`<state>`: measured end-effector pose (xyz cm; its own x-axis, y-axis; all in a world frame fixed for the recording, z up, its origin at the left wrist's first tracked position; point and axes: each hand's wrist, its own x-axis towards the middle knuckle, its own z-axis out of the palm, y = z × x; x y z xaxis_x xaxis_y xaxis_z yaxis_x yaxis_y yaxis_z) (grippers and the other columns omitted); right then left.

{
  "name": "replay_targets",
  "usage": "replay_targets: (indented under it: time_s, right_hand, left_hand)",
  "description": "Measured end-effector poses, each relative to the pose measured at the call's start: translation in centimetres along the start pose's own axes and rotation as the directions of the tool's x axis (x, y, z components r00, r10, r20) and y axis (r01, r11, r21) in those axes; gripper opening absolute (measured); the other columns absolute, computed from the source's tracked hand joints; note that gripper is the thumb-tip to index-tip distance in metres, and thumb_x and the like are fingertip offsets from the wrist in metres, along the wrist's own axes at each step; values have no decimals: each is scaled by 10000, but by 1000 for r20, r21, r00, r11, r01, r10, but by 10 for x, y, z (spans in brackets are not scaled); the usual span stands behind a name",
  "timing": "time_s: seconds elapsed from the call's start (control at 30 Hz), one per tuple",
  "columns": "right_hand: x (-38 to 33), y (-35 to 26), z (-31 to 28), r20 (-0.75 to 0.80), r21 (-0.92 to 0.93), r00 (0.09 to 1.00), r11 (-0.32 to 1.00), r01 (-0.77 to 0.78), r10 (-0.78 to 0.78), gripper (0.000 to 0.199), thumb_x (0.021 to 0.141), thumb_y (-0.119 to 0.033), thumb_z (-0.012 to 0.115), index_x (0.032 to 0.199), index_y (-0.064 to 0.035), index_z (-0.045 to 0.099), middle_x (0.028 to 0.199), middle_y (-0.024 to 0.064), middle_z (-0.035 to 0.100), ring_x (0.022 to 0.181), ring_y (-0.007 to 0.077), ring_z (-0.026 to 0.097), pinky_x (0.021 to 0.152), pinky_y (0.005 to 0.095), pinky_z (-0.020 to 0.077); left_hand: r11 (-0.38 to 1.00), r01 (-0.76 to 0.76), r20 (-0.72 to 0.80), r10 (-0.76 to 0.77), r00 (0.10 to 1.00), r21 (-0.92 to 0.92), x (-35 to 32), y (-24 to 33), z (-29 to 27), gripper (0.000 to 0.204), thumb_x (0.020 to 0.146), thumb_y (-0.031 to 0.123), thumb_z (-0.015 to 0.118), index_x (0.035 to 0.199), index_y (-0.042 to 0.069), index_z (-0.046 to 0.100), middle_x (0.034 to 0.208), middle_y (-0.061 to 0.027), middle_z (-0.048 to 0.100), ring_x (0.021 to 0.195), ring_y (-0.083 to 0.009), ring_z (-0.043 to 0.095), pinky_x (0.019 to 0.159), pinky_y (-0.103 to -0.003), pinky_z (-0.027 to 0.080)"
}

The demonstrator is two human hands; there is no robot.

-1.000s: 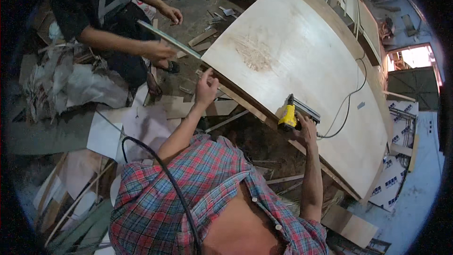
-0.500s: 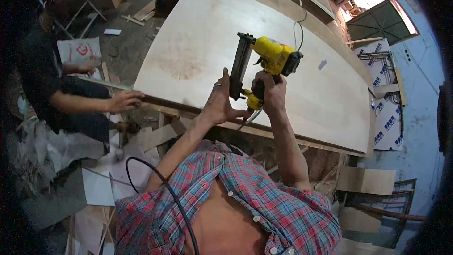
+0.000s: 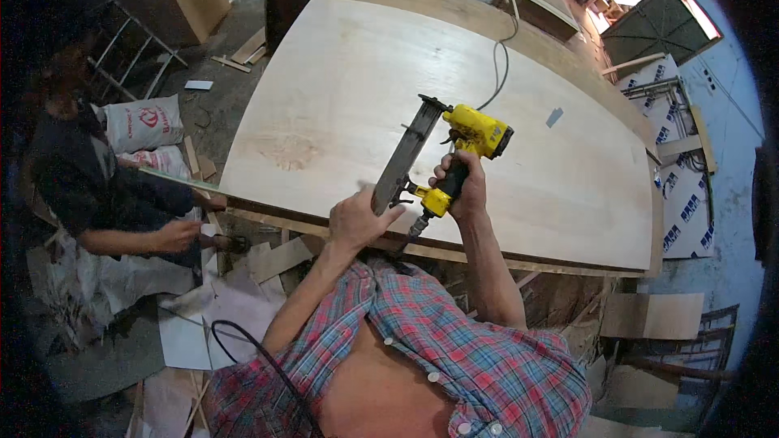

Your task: The person builds a piece of furniture by aligning a thin wooden strip against the edge of a large wooden board and securing it using a pneumatic nail gun.

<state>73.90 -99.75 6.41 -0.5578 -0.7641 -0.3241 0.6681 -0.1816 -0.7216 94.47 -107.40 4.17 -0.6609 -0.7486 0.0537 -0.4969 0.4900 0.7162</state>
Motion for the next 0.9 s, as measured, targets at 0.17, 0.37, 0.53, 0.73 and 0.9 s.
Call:
replay_targets:
  time_s: [0.17, 0.37, 0.53, 0.73, 0.9]
  right_hand:
    - [24, -4, -36, 37, 163, 999, 986, -30, 24, 211, 923, -321, 526, 912, -110, 535, 706, 23, 537, 612, 163, 552, 579, 361, 515]
    - [56, 35, -96, -75, 295, 982, 944, -146, 175, 208, 908, -326, 557, 902, -118, 548, 670, 19, 554, 561, 173, 569, 511, 367, 517]
    - [58, 70, -103, -187, 205, 968, 970, -128, 168, 199, 914, -300, 565, 861, -114, 520, 657, 29, 538, 528, 159, 550, 507, 345, 521]
    - [65, 43, -137, -59, -817, 995, 570, -92, 77, 568, 945, -538, 558, 1038, 10, 678, 855, 98, 689, 660, 169, 644, 599, 315, 541]
    - [48, -42, -213, -256, -834, 965, 490, -254, 64, 400, 988, -391, 569, 1032, -16, 701, 852, 72, 709, 653, 122, 638, 575, 258, 527]
  left_hand:
    - [995, 69, 157, -56, 986, -76, -48, -23, -19, 504, 780, 457, 754, 1069, 56, 654, 800, -189, 691, 773, -389, 682, 666, -451, 535]
    - [970, 150, 265, -96, 959, -191, -54, -27, -8, 421, 813, 362, 741, 1068, 32, 683, 759, -166, 673, 693, -279, 668, 648, -390, 518]
    - [940, 259, 282, -193, 940, -220, -53, -58, 2, 366, 863, 336, 693, 998, -3, 666, 668, -113, 593, 605, -191, 568, 571, -359, 451]
    - [961, 258, 247, -228, 942, -97, -56, -76, 19, 306, 897, 302, 658, 943, 1, 628, 709, -179, 613, 639, -272, 630, 586, -398, 470]
    - [959, 246, 213, -214, 953, -138, -23, -77, 5, 342, 917, 286, 651, 1083, -11, 627, 856, -173, 648, 736, -227, 628, 640, -323, 480]
